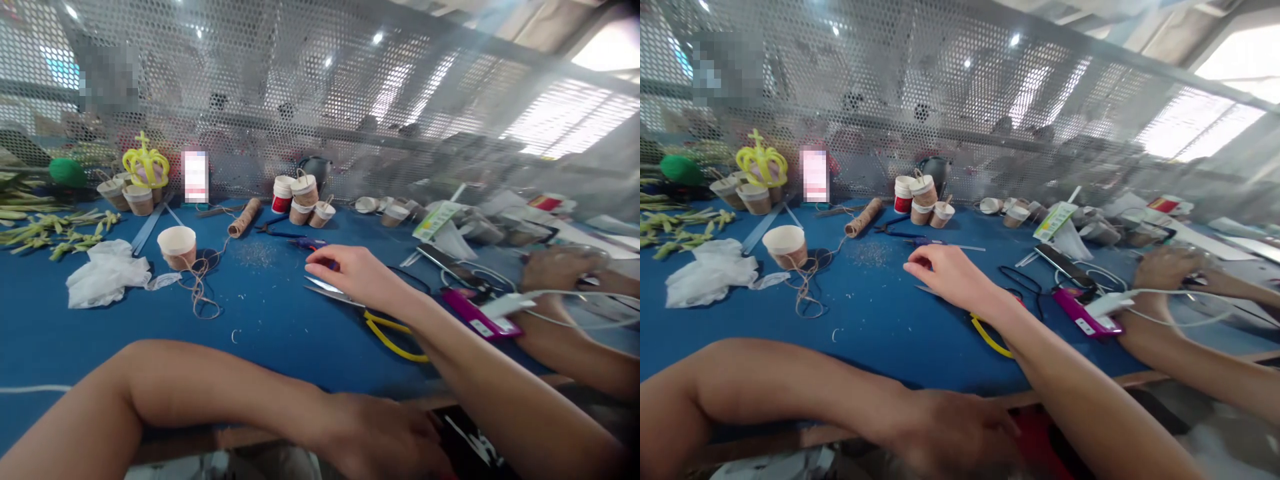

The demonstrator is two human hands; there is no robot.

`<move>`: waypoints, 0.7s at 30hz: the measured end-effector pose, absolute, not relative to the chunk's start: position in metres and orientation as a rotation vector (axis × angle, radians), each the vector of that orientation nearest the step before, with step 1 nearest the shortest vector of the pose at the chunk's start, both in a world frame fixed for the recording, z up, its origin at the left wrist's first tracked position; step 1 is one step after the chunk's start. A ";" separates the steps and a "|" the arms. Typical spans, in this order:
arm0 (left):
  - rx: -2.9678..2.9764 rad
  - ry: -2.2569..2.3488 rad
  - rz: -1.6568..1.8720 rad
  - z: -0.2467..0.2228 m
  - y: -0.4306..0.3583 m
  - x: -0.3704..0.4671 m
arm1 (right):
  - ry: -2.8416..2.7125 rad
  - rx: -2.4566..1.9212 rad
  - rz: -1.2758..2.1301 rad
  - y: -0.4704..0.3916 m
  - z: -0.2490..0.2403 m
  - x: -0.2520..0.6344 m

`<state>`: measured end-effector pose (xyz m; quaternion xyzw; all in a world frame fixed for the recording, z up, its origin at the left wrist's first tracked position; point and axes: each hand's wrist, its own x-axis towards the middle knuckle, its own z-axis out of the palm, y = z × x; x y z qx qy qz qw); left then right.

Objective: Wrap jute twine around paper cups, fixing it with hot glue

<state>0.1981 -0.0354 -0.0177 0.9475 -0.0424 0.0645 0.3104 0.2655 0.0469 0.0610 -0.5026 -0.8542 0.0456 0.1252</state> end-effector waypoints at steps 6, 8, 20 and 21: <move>2.745 0.531 0.381 -0.018 -0.026 0.114 | -2.634 -1.832 -0.069 0.053 0.022 0.290; 2.778 0.676 0.366 -0.016 -0.023 0.086 | -2.624 -1.898 -0.117 0.053 0.008 0.295; 2.454 1.139 0.453 -0.019 -0.025 0.019 | -2.592 -1.968 -0.370 0.059 -0.008 0.301; 2.424 1.153 0.447 -0.018 -0.022 0.020 | -2.589 -1.971 -0.378 0.059 -0.008 0.303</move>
